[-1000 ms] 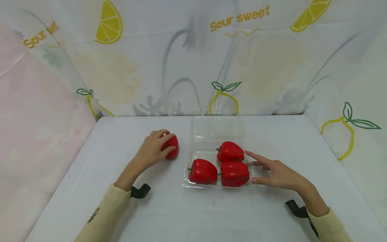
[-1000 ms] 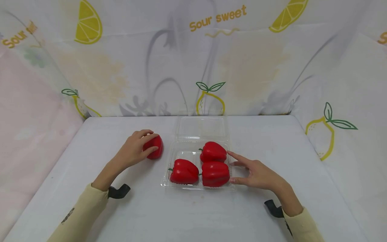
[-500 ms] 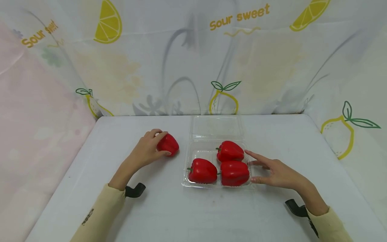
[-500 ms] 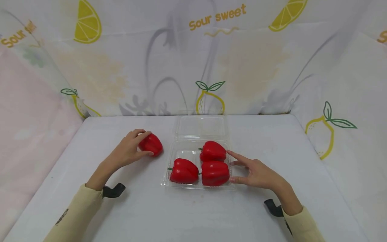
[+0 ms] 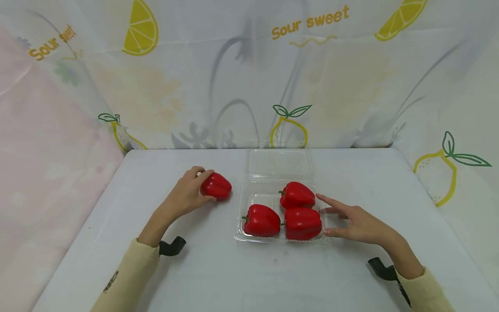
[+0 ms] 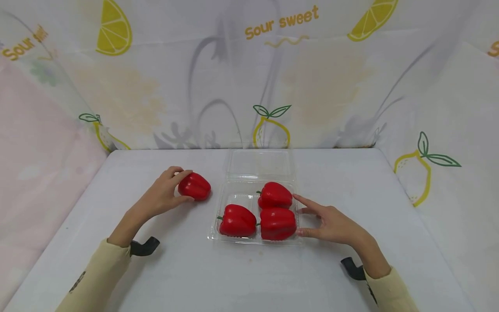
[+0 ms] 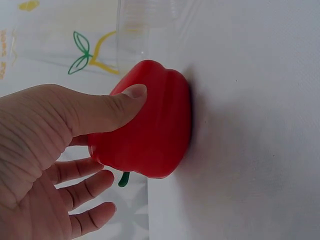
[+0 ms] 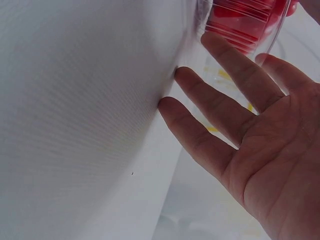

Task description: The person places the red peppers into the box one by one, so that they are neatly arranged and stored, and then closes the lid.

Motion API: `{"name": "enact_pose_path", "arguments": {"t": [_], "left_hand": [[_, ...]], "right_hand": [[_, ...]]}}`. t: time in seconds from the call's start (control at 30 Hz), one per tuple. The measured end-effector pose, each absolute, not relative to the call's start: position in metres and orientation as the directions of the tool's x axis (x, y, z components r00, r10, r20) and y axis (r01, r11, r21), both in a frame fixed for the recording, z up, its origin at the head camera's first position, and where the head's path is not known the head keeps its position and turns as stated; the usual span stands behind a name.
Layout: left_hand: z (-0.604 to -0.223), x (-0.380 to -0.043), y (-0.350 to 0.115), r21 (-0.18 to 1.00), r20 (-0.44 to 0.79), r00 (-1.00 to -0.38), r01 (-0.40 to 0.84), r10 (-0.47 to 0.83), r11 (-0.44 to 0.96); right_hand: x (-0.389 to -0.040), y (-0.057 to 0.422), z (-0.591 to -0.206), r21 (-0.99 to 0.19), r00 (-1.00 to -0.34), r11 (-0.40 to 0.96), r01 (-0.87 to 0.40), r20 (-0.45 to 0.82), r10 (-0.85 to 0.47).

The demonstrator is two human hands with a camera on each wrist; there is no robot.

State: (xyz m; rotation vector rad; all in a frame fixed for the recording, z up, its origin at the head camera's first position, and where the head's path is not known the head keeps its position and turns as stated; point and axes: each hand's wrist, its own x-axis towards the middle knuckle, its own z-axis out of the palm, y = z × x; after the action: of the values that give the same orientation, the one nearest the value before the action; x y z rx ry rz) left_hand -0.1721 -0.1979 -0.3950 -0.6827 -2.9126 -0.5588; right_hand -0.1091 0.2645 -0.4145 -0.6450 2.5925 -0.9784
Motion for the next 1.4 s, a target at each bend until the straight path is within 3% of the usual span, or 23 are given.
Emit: {"name": "enact_pose_path", "arguments": {"t": [0.77, 1.4], "left_hand": [[-0.397, -0.17, -0.197, 0.462, 0.094, -0.934, 0.348, 0.345, 0.816], [-0.37, -0.159, -0.185, 0.483, 0.25, -0.92, 0.388, 0.301, 0.785]], "right_hand": [[-0.108, 0.264, -0.414, -0.677, -0.86, 0.672, -0.3, -0.113, -0.498], [-0.108, 0.265, -0.417, -0.682, -0.864, 0.668, -0.298, -0.105, -0.493]]}}
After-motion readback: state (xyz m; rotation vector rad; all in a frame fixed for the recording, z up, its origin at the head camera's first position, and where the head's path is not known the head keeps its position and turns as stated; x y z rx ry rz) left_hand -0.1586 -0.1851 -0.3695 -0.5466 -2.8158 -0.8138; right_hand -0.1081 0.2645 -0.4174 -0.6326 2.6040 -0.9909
